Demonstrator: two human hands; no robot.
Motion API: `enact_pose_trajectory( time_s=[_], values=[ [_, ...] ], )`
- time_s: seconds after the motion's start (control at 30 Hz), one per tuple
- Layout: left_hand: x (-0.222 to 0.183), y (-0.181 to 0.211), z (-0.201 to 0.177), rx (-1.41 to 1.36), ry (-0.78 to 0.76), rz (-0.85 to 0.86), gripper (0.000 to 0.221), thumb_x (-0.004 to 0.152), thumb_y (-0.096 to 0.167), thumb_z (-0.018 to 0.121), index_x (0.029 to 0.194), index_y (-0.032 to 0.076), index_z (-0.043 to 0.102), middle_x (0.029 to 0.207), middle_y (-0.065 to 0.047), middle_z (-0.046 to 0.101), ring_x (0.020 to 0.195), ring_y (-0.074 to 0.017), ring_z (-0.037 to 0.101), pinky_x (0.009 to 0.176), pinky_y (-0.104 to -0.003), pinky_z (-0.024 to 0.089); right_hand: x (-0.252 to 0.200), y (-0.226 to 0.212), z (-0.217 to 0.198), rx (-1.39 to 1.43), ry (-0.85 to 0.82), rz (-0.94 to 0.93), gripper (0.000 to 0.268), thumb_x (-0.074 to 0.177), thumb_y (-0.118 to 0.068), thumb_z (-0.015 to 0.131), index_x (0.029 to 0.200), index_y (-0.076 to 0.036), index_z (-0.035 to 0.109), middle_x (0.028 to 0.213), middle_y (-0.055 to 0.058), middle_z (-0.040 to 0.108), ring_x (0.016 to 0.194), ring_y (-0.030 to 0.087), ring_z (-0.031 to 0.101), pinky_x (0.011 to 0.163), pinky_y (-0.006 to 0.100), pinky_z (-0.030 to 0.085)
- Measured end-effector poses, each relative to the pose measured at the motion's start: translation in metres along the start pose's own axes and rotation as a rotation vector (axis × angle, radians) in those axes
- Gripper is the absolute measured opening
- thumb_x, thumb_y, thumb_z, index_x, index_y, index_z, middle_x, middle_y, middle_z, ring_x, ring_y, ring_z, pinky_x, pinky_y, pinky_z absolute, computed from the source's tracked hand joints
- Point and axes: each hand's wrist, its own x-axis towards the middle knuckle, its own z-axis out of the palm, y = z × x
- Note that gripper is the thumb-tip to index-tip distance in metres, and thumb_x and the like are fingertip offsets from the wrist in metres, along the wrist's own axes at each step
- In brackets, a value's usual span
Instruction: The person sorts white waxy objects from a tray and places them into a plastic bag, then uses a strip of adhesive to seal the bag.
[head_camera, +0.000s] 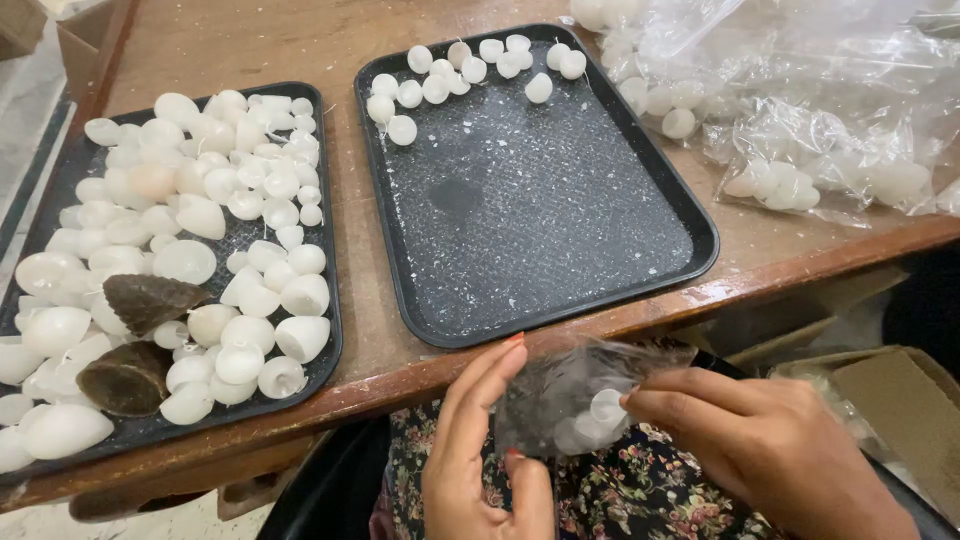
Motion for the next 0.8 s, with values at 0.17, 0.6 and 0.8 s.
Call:
enact_pose_trajectory(
  time_s=[0.17, 0.6, 0.8],
  values=[
    [-0.001, -0.001, 0.001, -0.081, 0.025, -0.022, 0.070, 0.069, -0.009, 0.043, 0.135, 0.002, 0.063, 0.142, -0.016, 0.061, 0.137, -0.0289, 0.057, 0.109, -0.039, 0.047, 0.002, 0.003, -0.005, -0.008, -0.037, 0.004, 0.032, 0.080, -0.014, 0.073, 0.112, -0.019, 0.077, 0.110, -0.003, 0.079, 0.085, 0.021, 0.077, 0.070, 0.034, 0.060],
    [0.011, -0.022, 0.012, -0.111, 0.003, 0.026, 0.044, 0.096, 0.013, 0.063, 0.136, -0.005, 0.060, 0.140, -0.022, 0.063, 0.128, -0.0311, 0.068, 0.108, -0.044, 0.051, 0.016, 0.002, -0.008, 0.145, -0.064, 0.026, 0.027, 0.078, -0.010, 0.074, 0.103, -0.020, 0.078, 0.101, -0.007, 0.080, 0.084, 0.015, 0.080, 0.069, 0.029, 0.062],
    [0.016, -0.027, 0.007, -0.109, 0.023, 0.050, 0.041, 0.098, 0.013, 0.062, 0.135, -0.005, 0.060, 0.140, -0.021, 0.063, 0.124, -0.0288, 0.071, 0.105, -0.040, 0.054, 0.021, 0.013, -0.001, 0.127, -0.136, 0.087, 0.028, 0.079, -0.013, 0.074, 0.106, -0.020, 0.078, 0.103, -0.007, 0.080, 0.085, 0.018, 0.079, 0.070, 0.030, 0.061]
  ],
)
